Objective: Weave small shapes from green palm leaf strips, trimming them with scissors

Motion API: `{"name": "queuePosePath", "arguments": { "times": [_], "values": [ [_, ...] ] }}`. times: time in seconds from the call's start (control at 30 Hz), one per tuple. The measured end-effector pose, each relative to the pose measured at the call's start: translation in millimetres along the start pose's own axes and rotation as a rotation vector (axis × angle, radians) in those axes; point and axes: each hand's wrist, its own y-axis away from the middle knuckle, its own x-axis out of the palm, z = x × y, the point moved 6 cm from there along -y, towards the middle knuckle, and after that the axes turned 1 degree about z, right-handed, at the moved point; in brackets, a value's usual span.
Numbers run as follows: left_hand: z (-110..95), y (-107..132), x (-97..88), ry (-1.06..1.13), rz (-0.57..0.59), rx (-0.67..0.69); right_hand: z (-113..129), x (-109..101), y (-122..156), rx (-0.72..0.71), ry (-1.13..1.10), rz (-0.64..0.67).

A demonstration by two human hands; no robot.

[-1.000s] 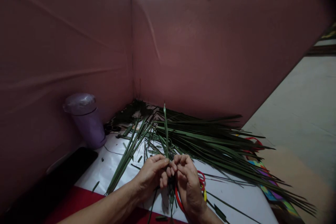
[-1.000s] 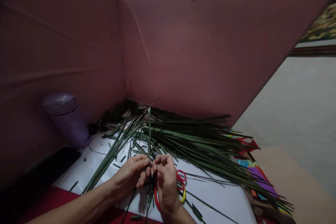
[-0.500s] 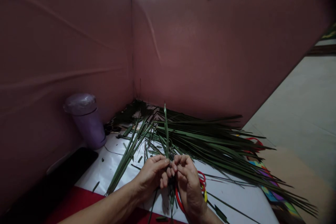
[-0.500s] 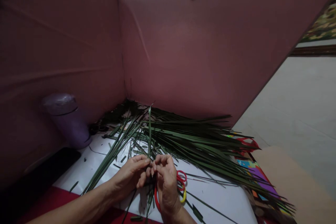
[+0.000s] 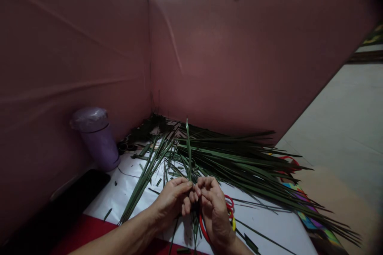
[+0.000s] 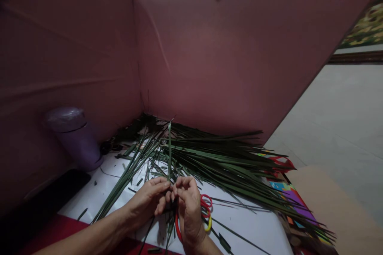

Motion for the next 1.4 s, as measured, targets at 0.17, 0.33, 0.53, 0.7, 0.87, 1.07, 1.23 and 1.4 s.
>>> {"name": "queuePosePath", "arguments": {
  "times": [0.17, 0.33, 0.53, 0.7, 0.87, 1.07, 1.23, 1.4],
  "values": [
    [3, -2, -2.5, 0.014, 0.003, -0.005, 0, 1, 1, 0.008, 0.011, -0.007],
    [1, -2, -1.5, 0.003, 0.013, 0.010, 0, 1, 1, 0.007, 0.025, -0.011],
    [-3, 1, 2.9, -0.027, 0.021, 0.020, -2, -1, 2, 0.020, 0.059, -0.037],
    [-1, 3, 3.4, -0.032, 0.030, 0.005, 4, -1, 0, 0.058, 0.044, -0.133],
    [-4, 5, 7.0, -0.075, 0.058, 0.012, 10, -8, -5, 0.059, 0.172, -0.185],
    [-10, 8, 7.8, -0.142, 0.038, 0.033, 3, -9, -7, 0.028, 0.412, -0.079],
    [-8, 9, 9.4, -0.193, 0.076, 0.029, 2, -10, -5, 0.044, 0.447, -0.086],
    [-2, 10, 11.5, -0.209, 0.104, 0.004, 3, -10, -3, 0.045, 0.421, -0.111]
  ]
}}
